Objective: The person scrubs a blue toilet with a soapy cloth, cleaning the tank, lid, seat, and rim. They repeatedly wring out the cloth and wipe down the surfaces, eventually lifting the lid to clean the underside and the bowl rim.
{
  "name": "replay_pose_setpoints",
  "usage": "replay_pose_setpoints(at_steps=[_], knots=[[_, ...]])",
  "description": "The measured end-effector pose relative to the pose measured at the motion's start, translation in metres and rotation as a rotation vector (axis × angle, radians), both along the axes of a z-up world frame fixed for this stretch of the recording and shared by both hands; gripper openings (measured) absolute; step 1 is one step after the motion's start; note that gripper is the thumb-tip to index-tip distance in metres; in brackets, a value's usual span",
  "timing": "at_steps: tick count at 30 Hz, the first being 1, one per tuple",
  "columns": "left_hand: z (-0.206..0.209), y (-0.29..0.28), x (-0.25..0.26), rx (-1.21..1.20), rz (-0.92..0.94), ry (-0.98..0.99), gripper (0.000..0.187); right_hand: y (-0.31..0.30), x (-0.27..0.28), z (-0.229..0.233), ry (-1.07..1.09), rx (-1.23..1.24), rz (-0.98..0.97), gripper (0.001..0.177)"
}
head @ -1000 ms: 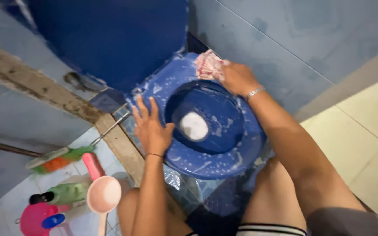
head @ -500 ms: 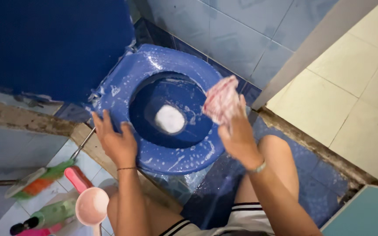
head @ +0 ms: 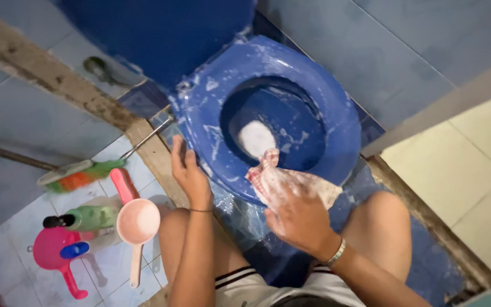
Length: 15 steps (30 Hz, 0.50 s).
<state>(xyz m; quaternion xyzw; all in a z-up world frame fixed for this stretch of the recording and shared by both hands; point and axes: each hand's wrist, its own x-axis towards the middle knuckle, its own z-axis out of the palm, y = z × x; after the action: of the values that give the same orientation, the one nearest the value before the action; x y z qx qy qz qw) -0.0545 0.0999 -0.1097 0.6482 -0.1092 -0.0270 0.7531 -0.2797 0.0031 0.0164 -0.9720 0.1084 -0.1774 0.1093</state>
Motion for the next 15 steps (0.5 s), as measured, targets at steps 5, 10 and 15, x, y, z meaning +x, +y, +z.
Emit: replay_pose_setpoints(at_steps=[5,10,15], knots=[[-0.004,0.020,0.002,-0.107,0.070,0.004,0.044,0.017,0.050,0.004,0.148,0.048,0.111,0.066],[0.031,0.034,0.002,0.067,0.080,-0.179,0.043,0.016,0.143,-0.026,-0.023,0.222,0.169,0.076],[0.048,0.010,0.011,0.274,-0.253,-0.526,0.045,-0.024,0.230,-0.068,-0.006,0.280,0.110,0.074]])
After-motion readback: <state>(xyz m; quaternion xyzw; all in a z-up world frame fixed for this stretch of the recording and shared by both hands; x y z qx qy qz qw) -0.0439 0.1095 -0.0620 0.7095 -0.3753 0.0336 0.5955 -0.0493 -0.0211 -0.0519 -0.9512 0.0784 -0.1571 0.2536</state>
